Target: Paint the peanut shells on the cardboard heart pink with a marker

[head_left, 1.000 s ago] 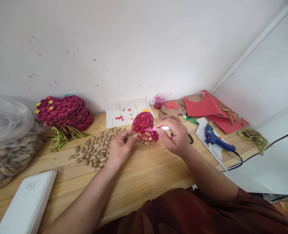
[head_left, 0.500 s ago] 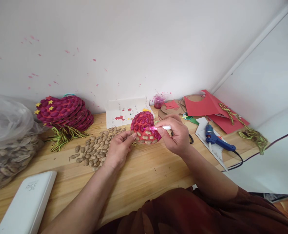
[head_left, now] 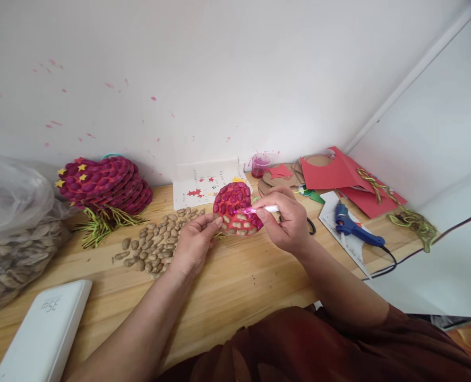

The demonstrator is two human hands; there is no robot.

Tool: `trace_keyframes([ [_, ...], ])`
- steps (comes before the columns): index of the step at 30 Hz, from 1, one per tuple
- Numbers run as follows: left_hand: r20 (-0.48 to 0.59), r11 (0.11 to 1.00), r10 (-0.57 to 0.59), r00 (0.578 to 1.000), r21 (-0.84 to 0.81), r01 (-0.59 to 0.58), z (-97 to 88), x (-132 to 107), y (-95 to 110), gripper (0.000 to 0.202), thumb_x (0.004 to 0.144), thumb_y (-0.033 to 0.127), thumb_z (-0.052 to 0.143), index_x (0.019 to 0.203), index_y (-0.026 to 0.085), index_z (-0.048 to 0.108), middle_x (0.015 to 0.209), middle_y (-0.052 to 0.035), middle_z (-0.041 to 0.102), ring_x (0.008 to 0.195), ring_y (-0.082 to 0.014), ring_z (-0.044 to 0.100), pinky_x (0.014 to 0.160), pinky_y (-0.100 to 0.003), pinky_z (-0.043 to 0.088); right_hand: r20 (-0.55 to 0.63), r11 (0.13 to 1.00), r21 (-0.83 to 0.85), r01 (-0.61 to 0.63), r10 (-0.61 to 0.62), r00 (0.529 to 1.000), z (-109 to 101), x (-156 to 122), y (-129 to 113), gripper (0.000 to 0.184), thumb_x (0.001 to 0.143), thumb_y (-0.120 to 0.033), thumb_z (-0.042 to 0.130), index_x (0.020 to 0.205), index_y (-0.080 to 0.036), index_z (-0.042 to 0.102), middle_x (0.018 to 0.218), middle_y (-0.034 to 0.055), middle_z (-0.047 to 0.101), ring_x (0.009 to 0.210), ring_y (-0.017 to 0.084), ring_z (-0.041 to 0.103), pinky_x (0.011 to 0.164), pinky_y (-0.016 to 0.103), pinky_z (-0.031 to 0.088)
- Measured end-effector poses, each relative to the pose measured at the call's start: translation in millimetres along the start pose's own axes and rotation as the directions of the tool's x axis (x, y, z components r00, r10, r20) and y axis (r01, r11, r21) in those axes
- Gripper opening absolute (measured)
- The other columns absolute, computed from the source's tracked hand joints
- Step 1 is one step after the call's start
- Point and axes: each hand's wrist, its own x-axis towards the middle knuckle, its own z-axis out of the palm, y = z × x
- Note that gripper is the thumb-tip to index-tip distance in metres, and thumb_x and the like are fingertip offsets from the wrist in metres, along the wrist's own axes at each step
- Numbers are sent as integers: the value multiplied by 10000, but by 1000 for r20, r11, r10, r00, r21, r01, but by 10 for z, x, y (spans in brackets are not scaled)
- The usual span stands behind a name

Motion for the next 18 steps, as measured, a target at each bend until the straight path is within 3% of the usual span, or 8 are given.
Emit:
trace_keyframes([
  [18,13,1000,2,1000,-31,-1,-7,8,-17,403,630,462,936,853,163,783,764,-13,714,538,-65,424,436,-173,260,-3,1000,22,7,-7,1000,-9,-14,11,92,930,-153,648,943,-227,700,831,29,731,886,209,591,845,388,510],
])
